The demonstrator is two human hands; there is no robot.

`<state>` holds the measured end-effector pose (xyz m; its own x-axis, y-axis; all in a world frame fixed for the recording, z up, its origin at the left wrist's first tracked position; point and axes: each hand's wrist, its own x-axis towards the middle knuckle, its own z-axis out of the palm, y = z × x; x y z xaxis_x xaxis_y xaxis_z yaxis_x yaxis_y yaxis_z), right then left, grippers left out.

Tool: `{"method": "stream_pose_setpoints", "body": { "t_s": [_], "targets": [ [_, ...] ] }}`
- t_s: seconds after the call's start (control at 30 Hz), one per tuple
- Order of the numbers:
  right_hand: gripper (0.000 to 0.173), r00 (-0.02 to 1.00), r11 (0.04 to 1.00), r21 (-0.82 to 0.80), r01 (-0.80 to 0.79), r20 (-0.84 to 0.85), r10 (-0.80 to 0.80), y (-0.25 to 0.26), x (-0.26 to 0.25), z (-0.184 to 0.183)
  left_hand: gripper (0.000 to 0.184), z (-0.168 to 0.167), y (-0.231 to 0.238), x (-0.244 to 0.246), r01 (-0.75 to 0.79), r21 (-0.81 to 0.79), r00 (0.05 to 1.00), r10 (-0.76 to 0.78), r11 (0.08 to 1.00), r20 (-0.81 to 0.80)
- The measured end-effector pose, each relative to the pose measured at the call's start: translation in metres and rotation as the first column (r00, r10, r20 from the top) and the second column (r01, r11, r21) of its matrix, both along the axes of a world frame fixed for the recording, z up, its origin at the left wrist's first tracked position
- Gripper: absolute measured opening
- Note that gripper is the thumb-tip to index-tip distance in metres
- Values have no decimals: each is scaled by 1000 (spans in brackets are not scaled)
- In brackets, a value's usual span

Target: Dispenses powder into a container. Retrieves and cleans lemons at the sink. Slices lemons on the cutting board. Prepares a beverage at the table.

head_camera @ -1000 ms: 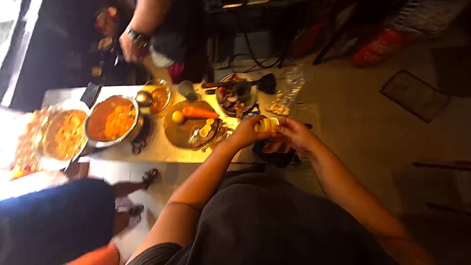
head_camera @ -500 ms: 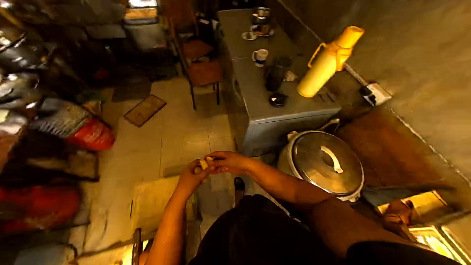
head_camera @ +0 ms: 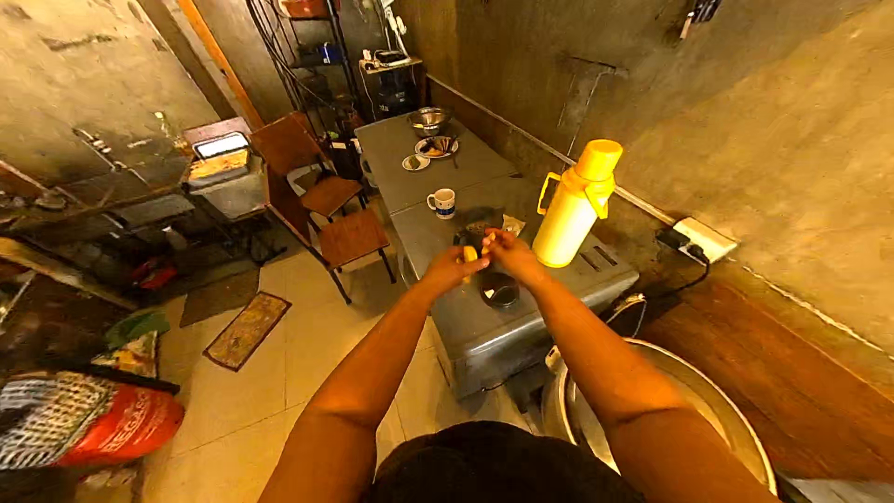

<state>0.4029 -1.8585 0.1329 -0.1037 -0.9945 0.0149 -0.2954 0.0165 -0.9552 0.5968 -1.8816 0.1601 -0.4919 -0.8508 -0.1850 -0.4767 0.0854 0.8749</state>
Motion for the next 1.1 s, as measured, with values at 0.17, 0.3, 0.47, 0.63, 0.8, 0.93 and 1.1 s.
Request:
{"method": "stream_pose_setpoints", "body": {
  "t_s": [0.17, 0.3, 0.47, 0.63, 0.8, 0.93, 1.1],
  "targets": [
    [47, 919, 988, -62, 139, -363, -152, -104, -39, -11, 62, -11, -106, -58, 88, -191, 992, -69, 978, 103],
    [36, 824, 988, -25, 153, -549, -141, -147, -57, -41, 63, -26, -171, -90, 249, -267, 947, -176, 931, 269],
    [40, 738, 981, 39, 191, -665, -117, -163, -46, -57, 65, -44, -224, -99, 466, -252, 847, -346, 848, 403],
    [44, 708, 949, 117, 292, -694, -133, -168, -26, -59, 63, -40, -250, -88, 624, -158, 756, -540, 765, 370],
    [42, 684, 904, 152, 400, -706, -184, -173, -12, -51, 62, -42, -273, -88, 706, -106, 686, -638, 700, 350],
    [40, 676, 872, 210, 442, -717, -170, -179, -7, -49, 62, -49, -282, -91, 734, -110, 656, -656, 670, 375],
    [32, 661, 885, 208, 416, -738, -137, -180, -6, -52, 60, -54, -285, -89, 732, -121, 661, -658, 670, 360]
  ]
}}
